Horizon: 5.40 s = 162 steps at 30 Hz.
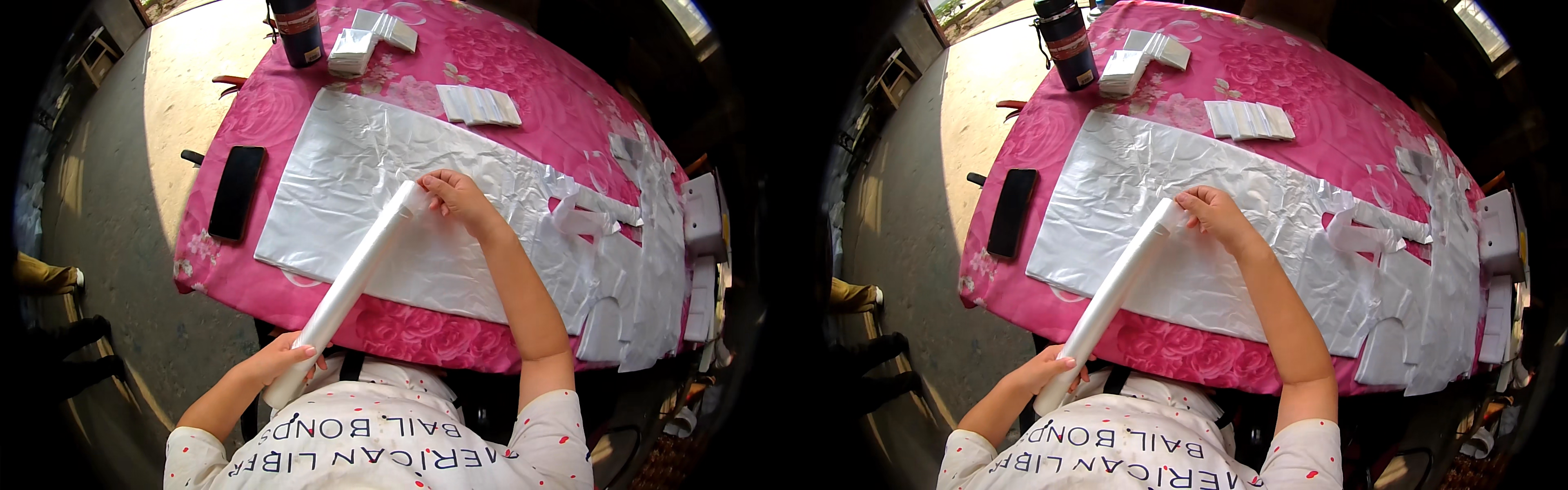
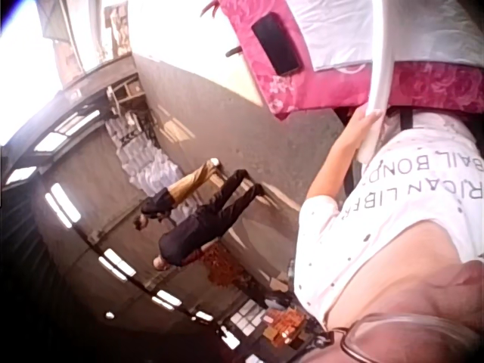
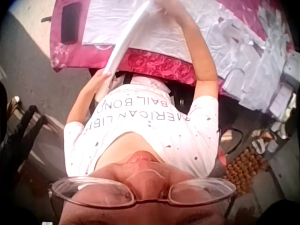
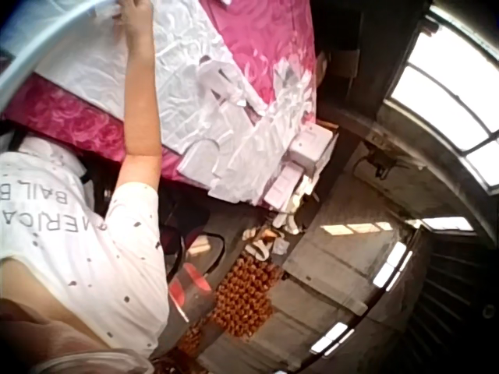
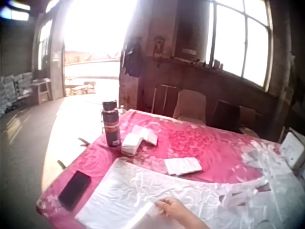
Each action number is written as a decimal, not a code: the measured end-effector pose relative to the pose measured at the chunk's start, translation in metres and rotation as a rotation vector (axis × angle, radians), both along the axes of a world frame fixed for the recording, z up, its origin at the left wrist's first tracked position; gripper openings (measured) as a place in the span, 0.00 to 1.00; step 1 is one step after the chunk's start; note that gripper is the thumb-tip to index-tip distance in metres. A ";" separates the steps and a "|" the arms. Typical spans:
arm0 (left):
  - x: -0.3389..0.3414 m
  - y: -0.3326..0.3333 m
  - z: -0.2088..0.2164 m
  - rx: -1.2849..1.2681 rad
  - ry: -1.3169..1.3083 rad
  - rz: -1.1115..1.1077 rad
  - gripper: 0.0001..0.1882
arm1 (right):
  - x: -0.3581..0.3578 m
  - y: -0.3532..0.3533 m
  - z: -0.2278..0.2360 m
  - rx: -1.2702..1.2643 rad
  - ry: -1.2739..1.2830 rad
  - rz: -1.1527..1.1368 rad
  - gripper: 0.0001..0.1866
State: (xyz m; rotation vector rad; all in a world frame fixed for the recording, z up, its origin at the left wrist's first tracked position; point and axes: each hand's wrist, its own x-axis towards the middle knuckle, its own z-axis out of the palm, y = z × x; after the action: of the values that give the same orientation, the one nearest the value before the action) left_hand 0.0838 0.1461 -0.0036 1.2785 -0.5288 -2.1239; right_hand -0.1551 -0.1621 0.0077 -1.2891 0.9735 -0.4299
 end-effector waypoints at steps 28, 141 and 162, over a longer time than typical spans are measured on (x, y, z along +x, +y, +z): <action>0.029 -0.049 0.054 -0.449 -0.621 -0.750 0.28 | -0.121 -0.082 -0.007 -0.487 0.188 -0.418 0.09; -0.091 -0.142 -0.010 -1.273 -1.411 -0.468 0.35 | -0.024 0.100 -0.008 -1.356 0.547 -0.082 0.30; -0.070 -0.121 0.002 -1.668 -1.221 -0.356 0.17 | -0.035 0.115 -0.013 -1.258 0.136 0.290 0.10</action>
State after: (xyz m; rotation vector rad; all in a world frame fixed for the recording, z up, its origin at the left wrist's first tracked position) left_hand 0.0135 0.0255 -0.0013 1.1043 -2.3588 -0.1690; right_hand -0.1898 -0.0468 -0.0051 -2.5724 0.5533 -0.7789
